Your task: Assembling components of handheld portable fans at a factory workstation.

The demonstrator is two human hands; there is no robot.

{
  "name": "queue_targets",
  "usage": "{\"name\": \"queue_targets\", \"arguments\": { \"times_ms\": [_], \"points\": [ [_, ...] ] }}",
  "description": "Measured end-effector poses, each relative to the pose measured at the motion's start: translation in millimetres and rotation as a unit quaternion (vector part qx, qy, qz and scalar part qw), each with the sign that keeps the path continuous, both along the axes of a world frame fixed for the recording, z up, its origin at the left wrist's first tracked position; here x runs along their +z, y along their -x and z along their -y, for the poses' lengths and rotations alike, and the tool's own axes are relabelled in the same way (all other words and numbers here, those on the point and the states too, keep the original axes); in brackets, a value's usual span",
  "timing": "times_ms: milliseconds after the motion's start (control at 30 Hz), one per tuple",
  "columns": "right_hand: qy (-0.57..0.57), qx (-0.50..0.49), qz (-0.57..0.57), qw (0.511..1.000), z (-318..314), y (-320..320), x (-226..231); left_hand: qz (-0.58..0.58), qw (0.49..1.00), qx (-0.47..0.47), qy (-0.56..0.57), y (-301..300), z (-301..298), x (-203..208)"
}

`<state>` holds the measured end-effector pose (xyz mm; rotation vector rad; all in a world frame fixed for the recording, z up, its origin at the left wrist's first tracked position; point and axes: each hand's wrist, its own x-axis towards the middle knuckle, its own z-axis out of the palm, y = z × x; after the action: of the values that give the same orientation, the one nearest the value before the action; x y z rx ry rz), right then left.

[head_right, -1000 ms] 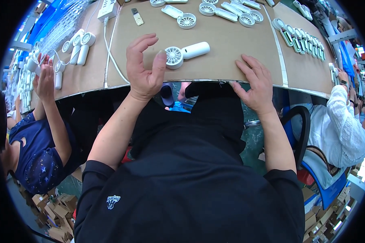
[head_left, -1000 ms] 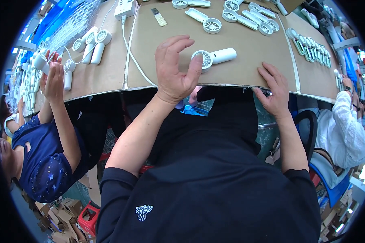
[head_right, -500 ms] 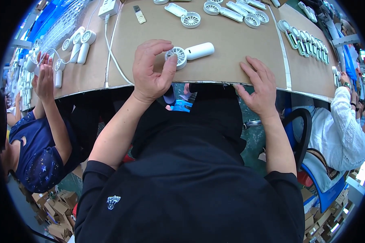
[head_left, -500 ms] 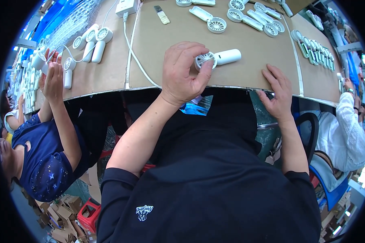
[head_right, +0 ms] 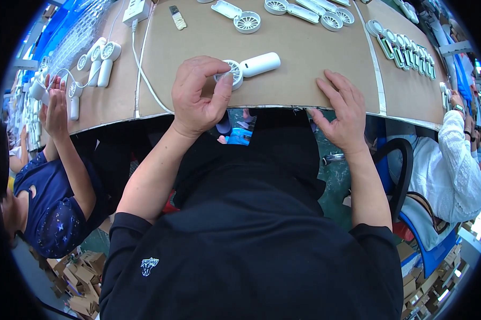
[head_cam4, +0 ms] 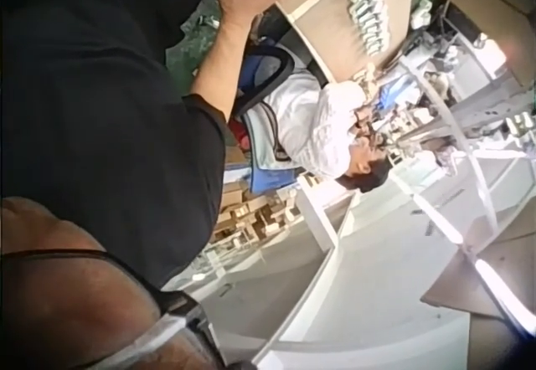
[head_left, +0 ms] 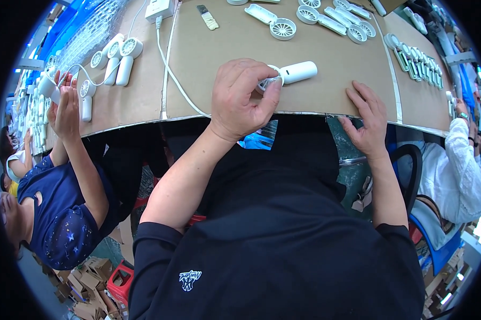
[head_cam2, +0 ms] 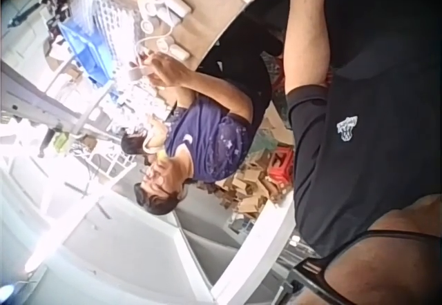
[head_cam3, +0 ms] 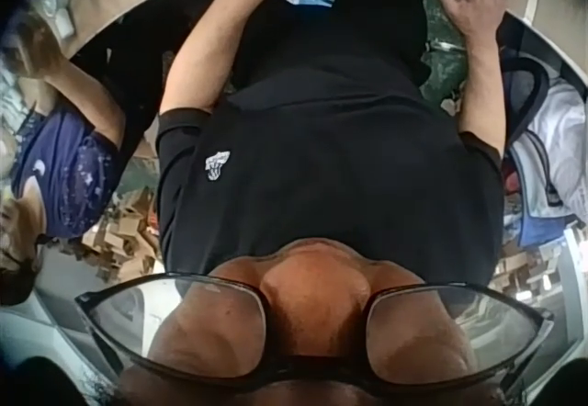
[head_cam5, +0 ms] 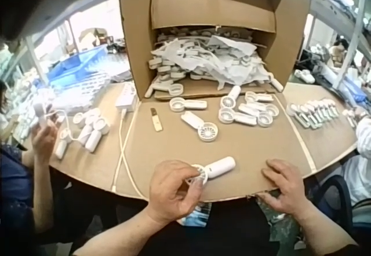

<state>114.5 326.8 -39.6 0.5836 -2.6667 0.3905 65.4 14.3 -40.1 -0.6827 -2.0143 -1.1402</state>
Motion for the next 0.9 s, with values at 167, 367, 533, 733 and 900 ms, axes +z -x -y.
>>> {"name": "queue_targets", "arguments": {
  "times_ms": [167, 367, 533, 733, 900],
  "points": [
    [0.002, -0.001, -0.004, 1.000, 0, 0, 0, 0.007, 1.000, -0.003, 0.001, -1, 0, 2],
    [0.003, 0.002, -0.023, 1.000, 1, 0, -1, 0.006, 1.000, -0.006, -0.005, -3, 0, 2],
    [0.004, 0.004, -0.040, 0.999, 1, 0, -3, -0.008, 1.000, -0.012, -0.023, -6, 3, 3],
    [0.003, -0.003, -0.031, 1.000, 0, 0, -4, -0.033, 0.997, -0.069, -0.027, -42, 8, -5],
    [0.004, -0.001, -0.030, 1.000, -1, 1, -5, 0.167, 0.979, -0.106, 0.045, -86, 27, -56]
  ]
}}
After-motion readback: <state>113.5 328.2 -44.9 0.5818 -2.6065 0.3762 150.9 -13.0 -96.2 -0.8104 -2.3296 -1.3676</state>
